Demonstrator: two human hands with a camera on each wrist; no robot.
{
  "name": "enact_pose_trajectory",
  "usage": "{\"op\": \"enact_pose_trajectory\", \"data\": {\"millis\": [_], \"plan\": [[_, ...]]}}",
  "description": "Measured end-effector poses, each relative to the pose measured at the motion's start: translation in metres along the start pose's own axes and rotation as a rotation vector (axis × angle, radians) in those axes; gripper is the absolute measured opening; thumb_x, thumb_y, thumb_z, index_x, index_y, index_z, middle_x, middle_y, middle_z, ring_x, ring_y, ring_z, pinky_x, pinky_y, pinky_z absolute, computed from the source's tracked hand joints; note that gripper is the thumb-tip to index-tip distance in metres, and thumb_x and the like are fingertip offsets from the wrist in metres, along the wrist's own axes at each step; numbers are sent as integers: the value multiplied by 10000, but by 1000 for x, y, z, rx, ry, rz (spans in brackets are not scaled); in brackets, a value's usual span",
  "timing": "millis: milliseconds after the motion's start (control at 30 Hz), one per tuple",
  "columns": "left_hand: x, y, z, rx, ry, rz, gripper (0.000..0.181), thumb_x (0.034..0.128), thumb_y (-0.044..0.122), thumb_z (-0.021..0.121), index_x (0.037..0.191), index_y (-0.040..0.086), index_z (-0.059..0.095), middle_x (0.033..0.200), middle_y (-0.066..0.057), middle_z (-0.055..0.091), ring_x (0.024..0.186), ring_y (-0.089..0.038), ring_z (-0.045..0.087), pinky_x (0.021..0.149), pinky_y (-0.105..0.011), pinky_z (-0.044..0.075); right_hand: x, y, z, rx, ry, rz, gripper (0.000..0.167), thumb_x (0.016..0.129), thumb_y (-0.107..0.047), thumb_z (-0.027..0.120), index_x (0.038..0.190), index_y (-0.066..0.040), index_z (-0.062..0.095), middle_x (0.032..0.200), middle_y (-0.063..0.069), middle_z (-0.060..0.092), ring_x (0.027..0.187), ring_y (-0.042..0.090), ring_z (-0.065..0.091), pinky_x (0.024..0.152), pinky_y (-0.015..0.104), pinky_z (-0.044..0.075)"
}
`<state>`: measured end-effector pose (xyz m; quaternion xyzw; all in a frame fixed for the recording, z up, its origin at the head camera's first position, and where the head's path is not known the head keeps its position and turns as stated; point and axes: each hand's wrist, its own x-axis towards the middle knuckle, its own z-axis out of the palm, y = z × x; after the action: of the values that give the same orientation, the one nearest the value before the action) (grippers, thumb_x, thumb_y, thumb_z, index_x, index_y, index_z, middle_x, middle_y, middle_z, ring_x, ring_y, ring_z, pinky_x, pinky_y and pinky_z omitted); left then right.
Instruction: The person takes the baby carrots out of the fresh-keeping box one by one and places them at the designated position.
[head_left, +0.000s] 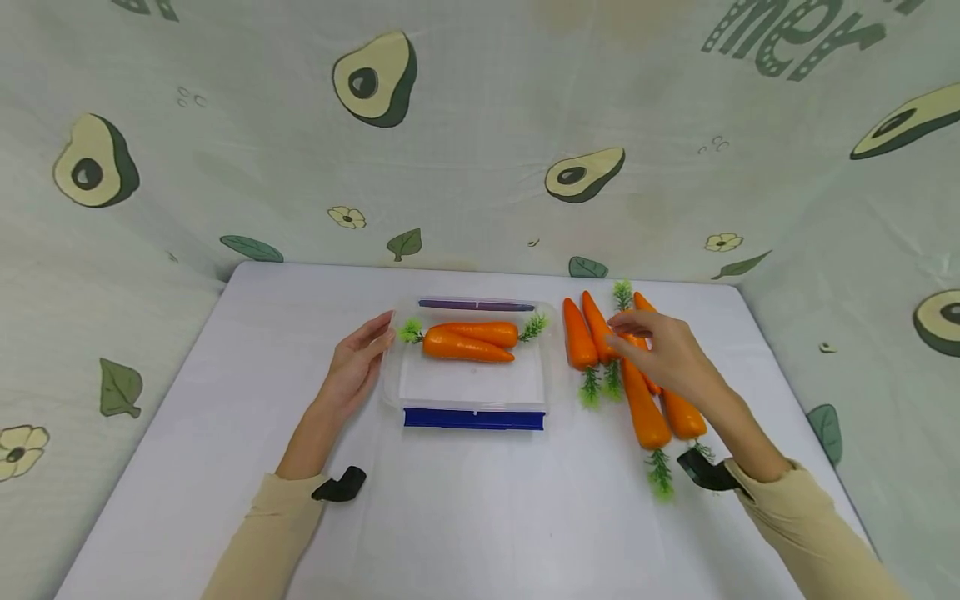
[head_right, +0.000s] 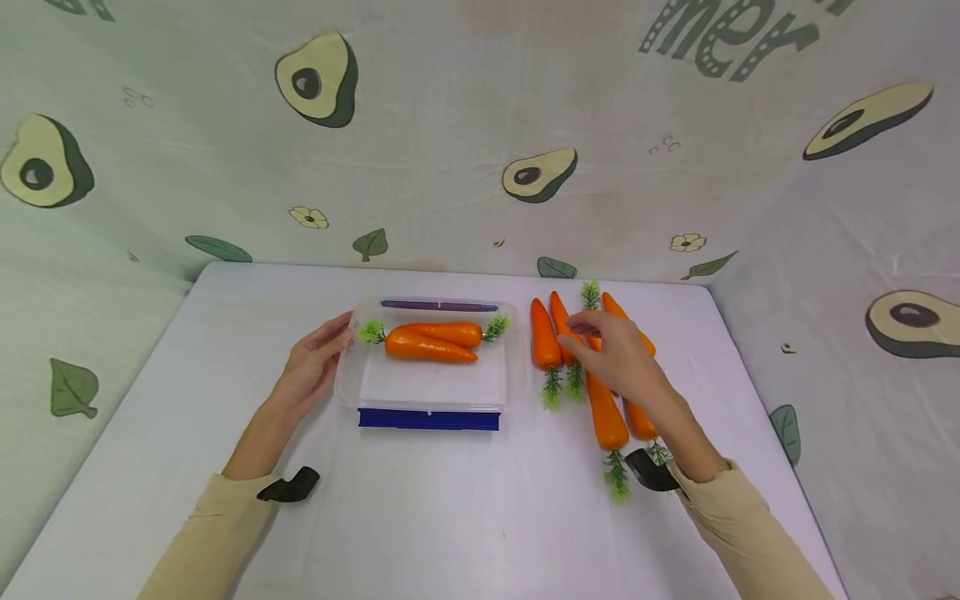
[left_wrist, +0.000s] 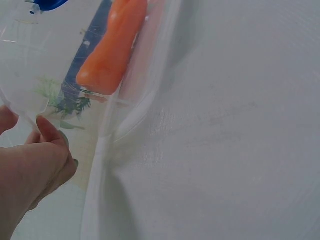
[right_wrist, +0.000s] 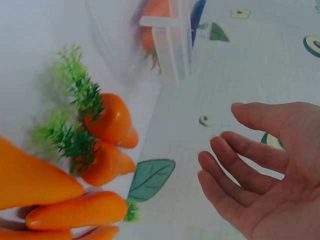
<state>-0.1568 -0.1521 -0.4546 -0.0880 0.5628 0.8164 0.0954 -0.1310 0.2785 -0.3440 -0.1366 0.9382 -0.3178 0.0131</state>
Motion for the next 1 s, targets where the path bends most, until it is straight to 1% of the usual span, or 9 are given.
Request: {"op": "enact_pose_trajectory", "data": {"millis": [100,300,367,500,567,767,867,1000], "plan": [[0,-1,1,0,-4,2,532,1046,11,561,1557,4,410,1609,-153,328,1236,-106,462,1101,-182,400,6,-7,3,7,-30,-18,312,984,-159,721,1220,41,682,1158,212,709,1105,408,650,951,580,532],[0,0,1,-10,2,2,531,1043,-2,559,1554,0,413,1598,-170,331,1212,-92,481,1087,-173,411,21,-22,12,-5,-77,-92,318,967,-138,739,1222,45,684,1184,212,702,1115,384,646,978,564,519],[0,0,1,-17,5,5,532,1041,-10,560,1552,-6,413,1596,-170,335,1214,-91,482,1077,-167,418,27,-26,17,-9,-95,-110,319,961,-119,743,1231,39,685,1185,195,705,1113,366,651,975,541,529],[0,0,2,-20,4,16,543,1037,-22,560,1554,-24,396,1594,-180,329,1205,-80,487,1054,-148,428,38,-35,26,-9,-137,-144,318,970,-133,732,1243,23,685,1186,157,712,1115,330,649,975,521,535],[0,0,2,-22,2,22,544,1037,-29,554,1555,-32,389,1588,-190,325,1192,-76,491,1042,-141,433,43,-39,30,-15,-146,-162,322,968,-132,733,1247,21,684,1179,150,715,1106,318,650,971,515,537],[-1,0,2,-24,5,18,541,1038,-21,555,1554,-24,395,1591,-188,321,1176,-68,500,1028,-130,438,56,-53,45,10,-148,-240,311,946,-92,751,1219,40,686,1158,190,710,1090,351,657,963,505,541],[-1,0,2,-30,7,17,530,1040,-28,546,1551,-19,407,1588,-186,325,1163,-73,506,1022,-131,443,62,-59,51,8,-161,-251,303,935,-86,761,1207,29,693,1152,167,713,1089,350,660,959,485,546],[-2,0,2,-24,7,14,537,1039,-26,549,1554,-17,400,1590,-189,319,1155,-68,508,1036,-141,439,70,-67,59,1,-199,-254,303,940,-75,753,1219,25,690,1168,153,709,1102,325,656,980,488,540]]}}
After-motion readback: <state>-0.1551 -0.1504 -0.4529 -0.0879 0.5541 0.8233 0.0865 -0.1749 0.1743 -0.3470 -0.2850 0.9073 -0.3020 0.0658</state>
